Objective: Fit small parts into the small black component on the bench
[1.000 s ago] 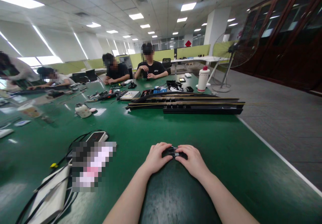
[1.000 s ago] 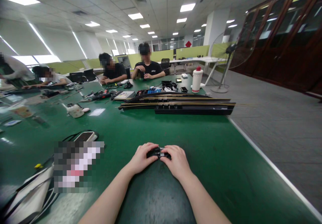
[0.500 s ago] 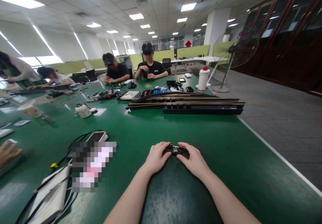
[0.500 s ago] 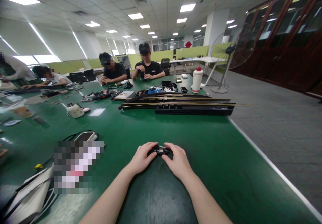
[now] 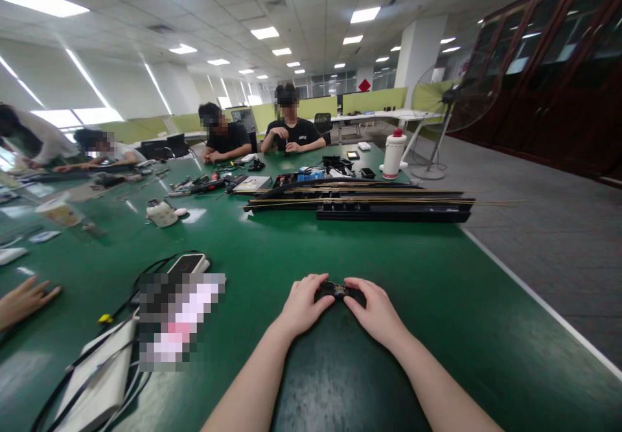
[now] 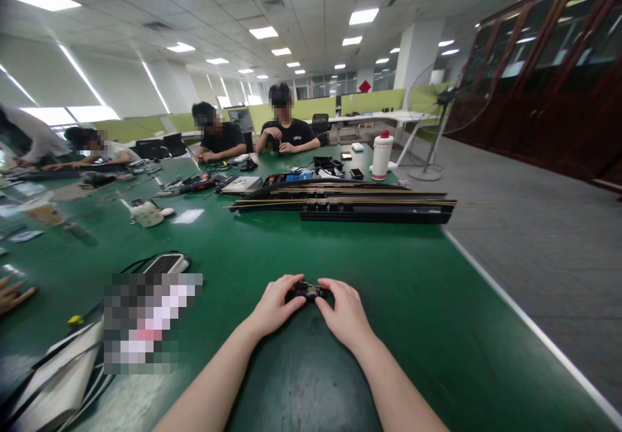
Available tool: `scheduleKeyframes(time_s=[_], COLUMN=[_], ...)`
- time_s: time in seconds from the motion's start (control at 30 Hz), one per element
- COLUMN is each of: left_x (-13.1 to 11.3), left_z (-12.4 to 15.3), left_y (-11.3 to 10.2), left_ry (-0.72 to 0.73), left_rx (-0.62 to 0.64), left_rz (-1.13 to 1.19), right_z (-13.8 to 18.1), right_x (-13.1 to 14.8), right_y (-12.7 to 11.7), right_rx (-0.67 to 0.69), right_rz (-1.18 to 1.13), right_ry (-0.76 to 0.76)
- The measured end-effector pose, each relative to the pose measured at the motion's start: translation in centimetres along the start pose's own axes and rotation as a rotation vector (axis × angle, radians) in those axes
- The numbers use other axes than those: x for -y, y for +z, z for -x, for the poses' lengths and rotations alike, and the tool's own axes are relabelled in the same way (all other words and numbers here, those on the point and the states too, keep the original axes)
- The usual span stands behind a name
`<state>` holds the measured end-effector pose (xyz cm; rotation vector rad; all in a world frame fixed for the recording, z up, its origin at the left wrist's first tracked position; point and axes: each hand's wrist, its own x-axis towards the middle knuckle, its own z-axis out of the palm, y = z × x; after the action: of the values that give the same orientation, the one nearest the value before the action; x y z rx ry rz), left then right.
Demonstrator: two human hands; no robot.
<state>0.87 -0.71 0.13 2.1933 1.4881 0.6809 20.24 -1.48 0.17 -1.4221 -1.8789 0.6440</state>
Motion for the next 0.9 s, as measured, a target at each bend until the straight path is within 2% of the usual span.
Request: scheduleKeyframes(time_s=[0.3, 0.9], left_x=[0.11, 0.08], left_z=[-0.01, 0.14], left_y=[-0.14, -0.37], left_ry=[0.015, 0.074], left_rx=[0.039, 0.041], left_rz=[0.009, 0.021], right_z=[0.37, 0.53], right_x=[0.34, 0.21], right_y=[-0.17, 0.06], right_rx=[0.041, 0.063], right_rz=[0.061, 0.057], right_ry=[-0.092, -0.104])
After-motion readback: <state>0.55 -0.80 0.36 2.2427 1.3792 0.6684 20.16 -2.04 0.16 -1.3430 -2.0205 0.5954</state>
